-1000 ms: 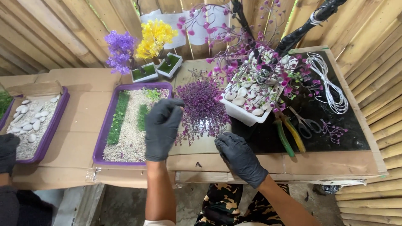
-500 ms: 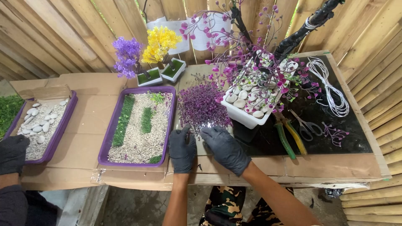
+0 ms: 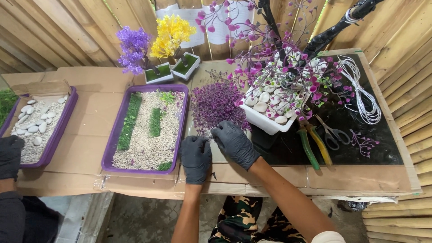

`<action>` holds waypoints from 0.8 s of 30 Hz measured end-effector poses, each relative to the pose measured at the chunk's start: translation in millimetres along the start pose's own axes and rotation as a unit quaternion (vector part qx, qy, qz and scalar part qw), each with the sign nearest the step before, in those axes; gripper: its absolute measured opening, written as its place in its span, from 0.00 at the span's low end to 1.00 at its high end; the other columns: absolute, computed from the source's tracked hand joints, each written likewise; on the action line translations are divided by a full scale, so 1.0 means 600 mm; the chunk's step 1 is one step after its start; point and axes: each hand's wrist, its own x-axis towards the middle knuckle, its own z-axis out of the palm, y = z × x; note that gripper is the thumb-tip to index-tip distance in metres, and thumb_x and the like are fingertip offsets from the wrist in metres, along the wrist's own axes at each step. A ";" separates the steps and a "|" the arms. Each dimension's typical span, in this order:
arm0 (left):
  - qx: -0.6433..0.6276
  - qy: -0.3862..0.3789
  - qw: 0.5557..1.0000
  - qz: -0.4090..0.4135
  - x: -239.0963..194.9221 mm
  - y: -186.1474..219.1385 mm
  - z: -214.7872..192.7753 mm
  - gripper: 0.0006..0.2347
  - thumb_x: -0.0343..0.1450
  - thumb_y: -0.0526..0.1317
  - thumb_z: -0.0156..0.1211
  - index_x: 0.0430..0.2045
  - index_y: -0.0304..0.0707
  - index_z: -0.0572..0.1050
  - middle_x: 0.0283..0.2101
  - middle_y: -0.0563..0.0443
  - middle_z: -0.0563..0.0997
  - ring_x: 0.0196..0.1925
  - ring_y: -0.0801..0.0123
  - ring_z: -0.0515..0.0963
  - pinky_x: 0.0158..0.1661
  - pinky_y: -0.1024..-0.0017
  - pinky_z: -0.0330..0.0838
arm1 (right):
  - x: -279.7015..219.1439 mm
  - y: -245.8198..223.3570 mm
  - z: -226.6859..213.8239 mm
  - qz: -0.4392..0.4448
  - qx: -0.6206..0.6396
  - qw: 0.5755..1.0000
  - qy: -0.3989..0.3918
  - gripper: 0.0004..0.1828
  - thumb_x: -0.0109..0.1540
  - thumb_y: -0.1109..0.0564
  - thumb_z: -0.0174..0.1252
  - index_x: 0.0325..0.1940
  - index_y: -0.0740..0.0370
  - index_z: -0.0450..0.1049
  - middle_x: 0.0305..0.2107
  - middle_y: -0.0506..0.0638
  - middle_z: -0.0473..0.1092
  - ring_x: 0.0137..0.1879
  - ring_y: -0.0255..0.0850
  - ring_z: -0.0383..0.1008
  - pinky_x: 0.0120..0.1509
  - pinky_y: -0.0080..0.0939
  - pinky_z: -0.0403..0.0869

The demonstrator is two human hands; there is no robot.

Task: The person assembles a miniature bonsai tree by attaching small purple artificial flowers to a black branch structure in a white pot filled with white stones. They repeatedly pick up flower sprigs, position them on the branches, and adjust placement to build up the foliage.

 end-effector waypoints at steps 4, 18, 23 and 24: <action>-0.031 0.006 0.999 -0.014 -0.006 -0.018 0.010 0.02 0.68 0.37 0.65 0.27 0.50 0.79 0.30 0.51 0.74 0.34 0.54 0.76 0.35 0.63 0.73 | 0.000 -0.001 -0.009 0.030 0.031 0.999 -0.002 0.16 0.60 0.48 0.62 0.50 0.49 0.72 0.40 0.50 0.66 0.49 0.53 0.72 0.52 0.52 0.72; -0.009 0.019 1.000 0.007 0.004 0.004 0.004 0.02 0.69 0.39 0.65 0.27 0.52 0.80 0.28 0.51 0.73 0.32 0.54 0.76 0.34 0.62 0.71 | -0.003 -0.023 -0.048 0.020 0.007 1.000 -0.004 0.19 0.61 0.47 0.59 0.54 0.52 0.74 0.38 0.56 0.68 0.50 0.57 0.72 0.57 0.57 0.70; 0.023 0.035 0.998 0.044 -0.005 -0.003 0.012 0.02 0.70 0.39 0.64 0.28 0.52 0.79 0.26 0.53 0.73 0.31 0.57 0.76 0.35 0.64 0.70 | 0.000 -0.020 -0.041 0.020 0.017 1.000 0.009 0.12 0.61 0.48 0.60 0.46 0.51 0.75 0.35 0.53 0.68 0.47 0.55 0.73 0.53 0.55 0.72; 0.022 0.036 0.998 0.042 -0.005 -0.002 0.012 0.02 0.70 0.39 0.64 0.28 0.52 0.79 0.26 0.53 0.73 0.31 0.57 0.76 0.35 0.64 0.70 | -0.001 -0.017 -0.034 0.018 0.017 1.000 0.008 0.12 0.61 0.48 0.60 0.46 0.51 0.75 0.35 0.53 0.68 0.47 0.55 0.73 0.53 0.55 0.72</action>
